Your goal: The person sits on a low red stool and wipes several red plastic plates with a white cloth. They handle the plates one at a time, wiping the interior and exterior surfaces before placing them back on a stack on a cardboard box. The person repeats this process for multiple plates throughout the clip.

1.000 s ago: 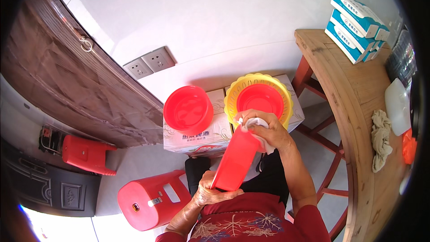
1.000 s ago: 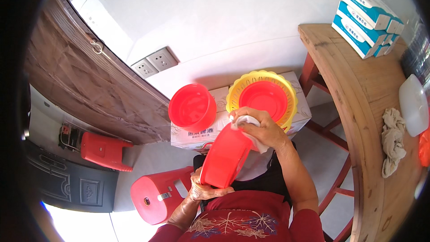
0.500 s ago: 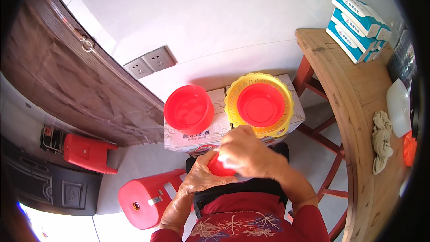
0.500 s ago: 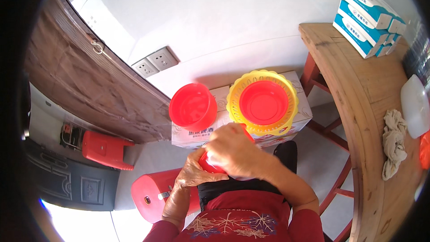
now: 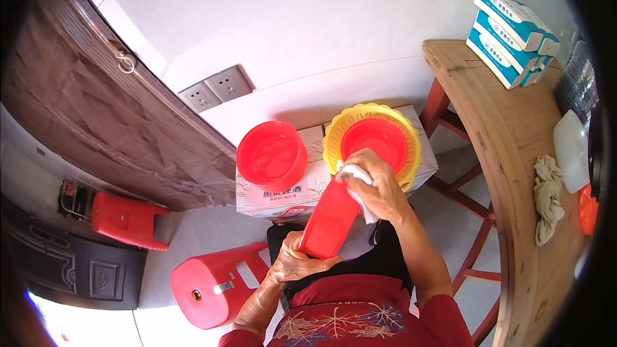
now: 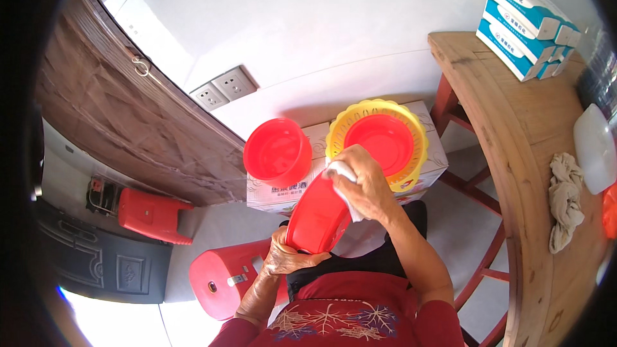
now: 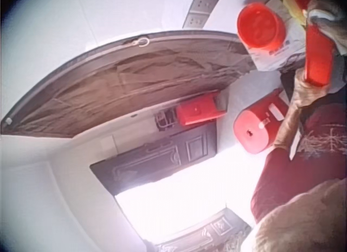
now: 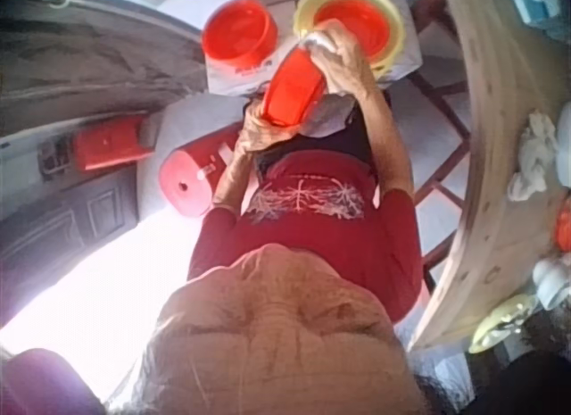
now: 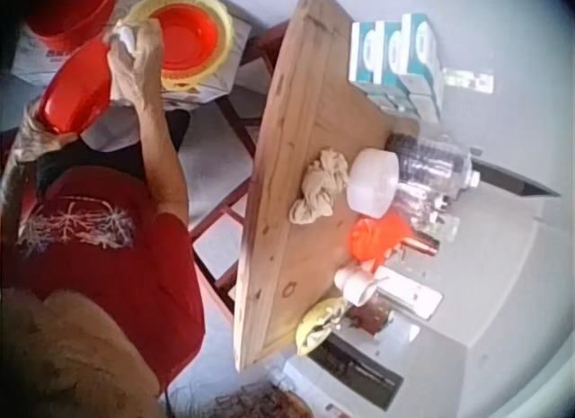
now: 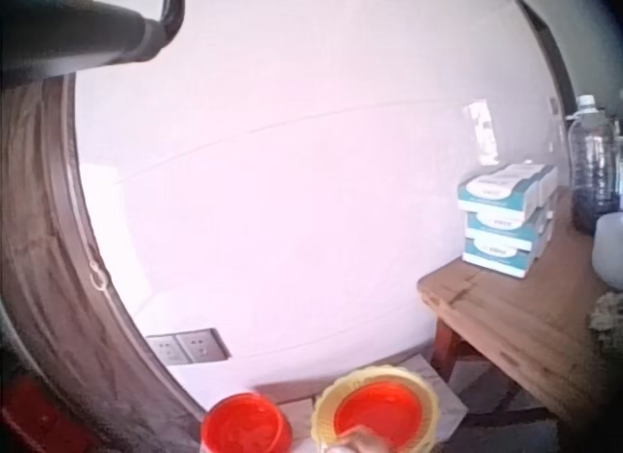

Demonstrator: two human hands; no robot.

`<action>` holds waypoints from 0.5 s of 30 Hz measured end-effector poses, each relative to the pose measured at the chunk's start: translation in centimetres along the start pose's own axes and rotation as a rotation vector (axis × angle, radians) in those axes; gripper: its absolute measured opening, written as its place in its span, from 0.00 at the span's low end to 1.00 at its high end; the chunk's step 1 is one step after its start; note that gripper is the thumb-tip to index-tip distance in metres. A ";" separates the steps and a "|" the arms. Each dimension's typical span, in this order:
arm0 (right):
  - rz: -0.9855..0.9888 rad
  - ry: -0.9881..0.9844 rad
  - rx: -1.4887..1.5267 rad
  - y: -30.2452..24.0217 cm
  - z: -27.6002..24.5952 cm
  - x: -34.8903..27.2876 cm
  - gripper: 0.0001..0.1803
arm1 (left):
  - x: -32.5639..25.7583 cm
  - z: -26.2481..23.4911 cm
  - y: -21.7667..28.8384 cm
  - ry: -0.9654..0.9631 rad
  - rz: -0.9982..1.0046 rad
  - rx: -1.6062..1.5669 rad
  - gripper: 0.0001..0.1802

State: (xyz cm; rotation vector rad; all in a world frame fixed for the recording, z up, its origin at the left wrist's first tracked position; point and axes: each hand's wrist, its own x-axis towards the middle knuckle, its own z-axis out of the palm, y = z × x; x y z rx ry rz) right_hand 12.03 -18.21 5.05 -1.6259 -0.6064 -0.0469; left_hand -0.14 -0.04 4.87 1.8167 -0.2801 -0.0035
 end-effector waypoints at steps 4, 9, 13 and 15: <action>0.019 0.108 -0.046 -0.5 1.6 -0.8 0.08 | -0.2 0.2 -0.5 0.033 -0.029 -0.081 0.14; -0.420 0.055 -0.507 -4.8 4.5 -2.9 0.23 | -0.7 0.3 -1.9 0.087 -0.098 -0.326 0.15; -0.544 -0.024 -0.599 -4.7 5.3 -4.1 0.21 | -1.3 -0.1 -1.6 0.138 -0.093 -0.282 0.20; -0.469 -0.054 -0.429 -4.6 3.8 -2.8 0.18 | -1.0 -0.3 -1.4 0.083 0.005 -0.181 0.19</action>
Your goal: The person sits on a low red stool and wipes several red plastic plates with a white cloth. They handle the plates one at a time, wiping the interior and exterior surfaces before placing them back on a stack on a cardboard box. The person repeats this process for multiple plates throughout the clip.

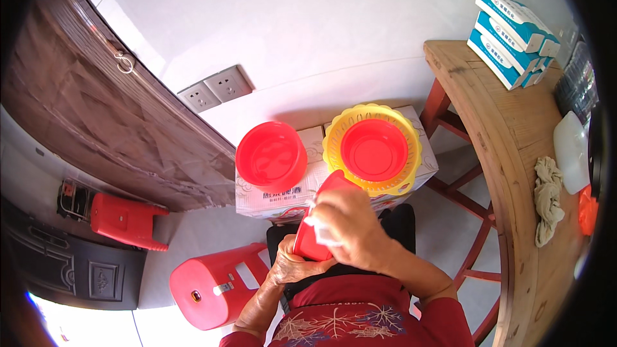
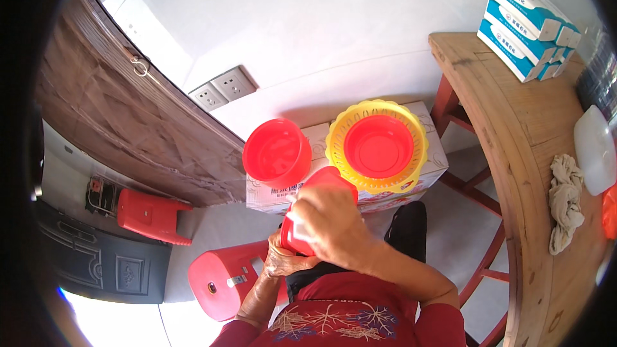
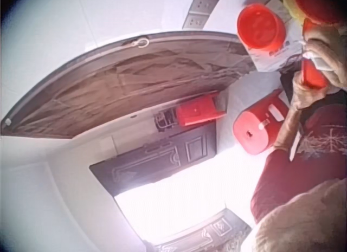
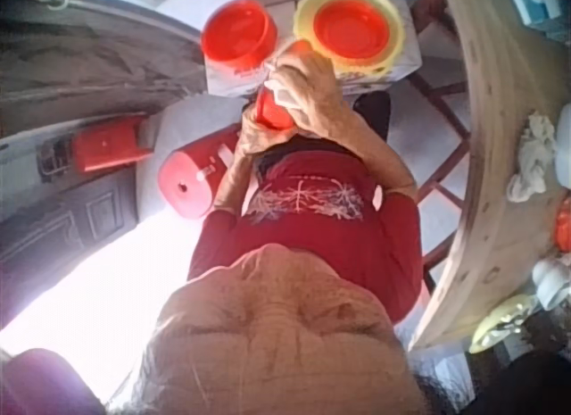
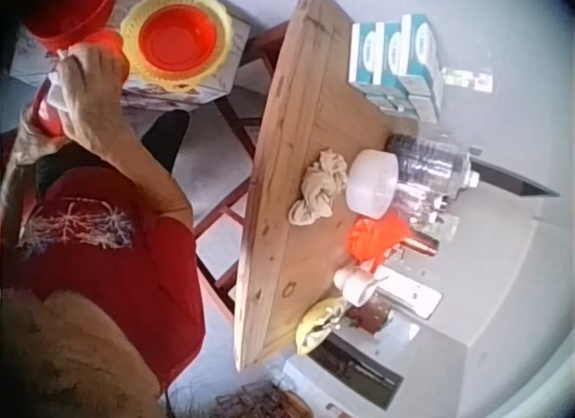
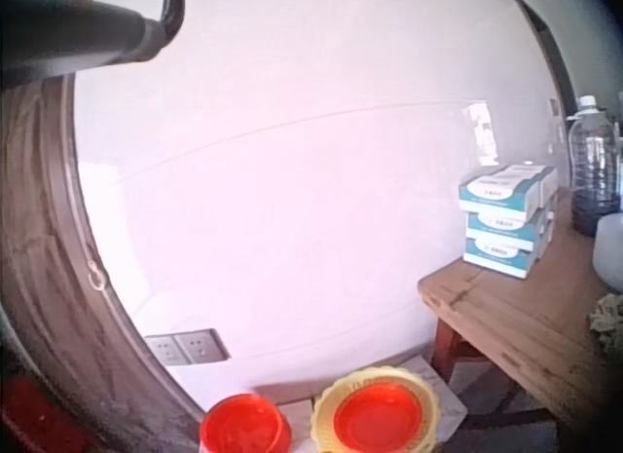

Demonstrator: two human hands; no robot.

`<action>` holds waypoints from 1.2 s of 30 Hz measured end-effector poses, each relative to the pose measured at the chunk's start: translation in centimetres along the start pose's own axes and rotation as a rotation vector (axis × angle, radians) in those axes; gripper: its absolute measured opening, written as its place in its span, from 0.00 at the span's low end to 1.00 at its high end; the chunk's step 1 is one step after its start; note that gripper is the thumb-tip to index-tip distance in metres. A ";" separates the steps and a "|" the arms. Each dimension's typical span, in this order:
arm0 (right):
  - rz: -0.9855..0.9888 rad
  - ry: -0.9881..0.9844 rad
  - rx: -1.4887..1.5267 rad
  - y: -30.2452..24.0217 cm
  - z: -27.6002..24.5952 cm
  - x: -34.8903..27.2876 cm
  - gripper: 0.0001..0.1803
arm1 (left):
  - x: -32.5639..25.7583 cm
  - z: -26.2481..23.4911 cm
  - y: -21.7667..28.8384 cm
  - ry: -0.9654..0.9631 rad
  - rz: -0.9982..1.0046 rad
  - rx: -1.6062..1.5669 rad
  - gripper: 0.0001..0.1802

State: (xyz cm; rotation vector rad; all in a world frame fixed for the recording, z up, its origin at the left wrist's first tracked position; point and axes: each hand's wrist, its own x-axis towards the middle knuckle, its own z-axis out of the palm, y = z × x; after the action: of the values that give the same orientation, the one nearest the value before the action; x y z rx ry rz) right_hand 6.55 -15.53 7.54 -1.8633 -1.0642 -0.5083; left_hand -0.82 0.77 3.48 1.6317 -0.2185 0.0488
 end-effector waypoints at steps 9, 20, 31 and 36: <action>0.712 0.024 0.849 7.3 -1.7 -0.8 0.12 | -0.8 -0.1 0.5 0.124 0.015 -0.154 0.30; 0.617 0.142 0.453 6.0 1.6 -6.8 0.18 | 0.1 -0.9 -2.9 0.385 -0.039 -0.887 0.45; 0.342 0.307 -0.046 4.5 1.1 -1.6 0.24 | 2.0 2.5 -1.9 0.313 0.001 -0.772 0.38; 0.132 0.088 -0.055 1.6 2.1 -2.8 0.31 | 2.4 2.1 -2.3 0.350 0.050 -0.673 0.31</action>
State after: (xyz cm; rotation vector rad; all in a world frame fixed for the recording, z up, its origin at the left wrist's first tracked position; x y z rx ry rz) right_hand 6.16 -15.42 3.75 -1.9261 -0.8704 -0.5415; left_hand 1.76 -1.42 1.44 0.9266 0.0014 0.2683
